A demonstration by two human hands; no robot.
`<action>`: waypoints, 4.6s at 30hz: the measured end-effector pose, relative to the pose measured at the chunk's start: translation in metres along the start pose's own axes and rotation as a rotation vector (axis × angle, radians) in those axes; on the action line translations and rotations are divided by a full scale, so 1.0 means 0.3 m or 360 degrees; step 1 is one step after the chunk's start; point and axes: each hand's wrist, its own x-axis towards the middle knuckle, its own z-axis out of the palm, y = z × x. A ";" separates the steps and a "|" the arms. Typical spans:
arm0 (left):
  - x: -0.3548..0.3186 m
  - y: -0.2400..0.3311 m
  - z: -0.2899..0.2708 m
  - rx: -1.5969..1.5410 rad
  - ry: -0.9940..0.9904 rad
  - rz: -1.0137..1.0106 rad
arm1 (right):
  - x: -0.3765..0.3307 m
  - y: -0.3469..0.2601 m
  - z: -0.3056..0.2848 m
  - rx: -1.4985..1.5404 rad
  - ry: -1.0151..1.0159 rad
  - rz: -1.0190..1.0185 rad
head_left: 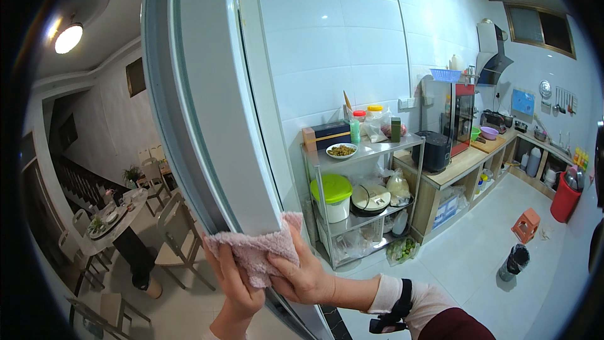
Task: The person wipes the front of a red dish cabinet, then the countertop, and then a large glass door using a pink cloth. After cleaning, the person picks up a bowl of food and places it on a dining table.
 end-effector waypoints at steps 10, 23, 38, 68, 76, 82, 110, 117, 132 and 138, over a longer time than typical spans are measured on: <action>-0.194 -0.011 0.036 -0.0043 -0.0107 -0.0005 | -0.146 -0.006 0.018 0.0036 -0.0074 0.0044; -0.111 0.012 0.013 0.0004 -0.0125 0.0081 | -0.080 0.010 -0.011 -0.0094 -0.0172 -0.0025; 0.257 0.033 -0.054 -0.0086 0.0053 0.0156 | 0.250 0.040 -0.029 -0.0090 -0.0062 -0.0076; -0.224 0.034 0.055 -0.0234 -0.0056 0.0001 | -0.287 -0.006 0.018 -0.0212 -0.0249 -0.0044; -0.036 0.055 -0.001 -0.0246 0.0013 0.0030 | -0.120 -0.013 -0.004 -0.0318 -0.0304 -0.0060; 0.132 0.056 -0.020 -0.0245 0.0159 0.0110 | 0.062 0.010 -0.035 -0.0425 -0.0395 -0.0015; 0.053 0.050 -0.007 -0.0409 0.0175 0.0105 | 0.075 -0.017 -0.053 -0.1008 -0.0508 -0.0415; -0.198 0.056 0.036 -0.0228 -0.0151 -0.0035 | -0.209 -0.008 -0.049 -0.0824 -0.0619 -0.0510; 0.023 0.044 0.008 0.0032 0.0027 0.0184 | 0.020 0.018 -0.061 -0.0573 -0.0470 -0.0395; -0.131 0.052 0.031 0.0116 -0.0133 -0.0009 | -0.123 -0.006 -0.048 -0.0343 -0.0513 -0.0331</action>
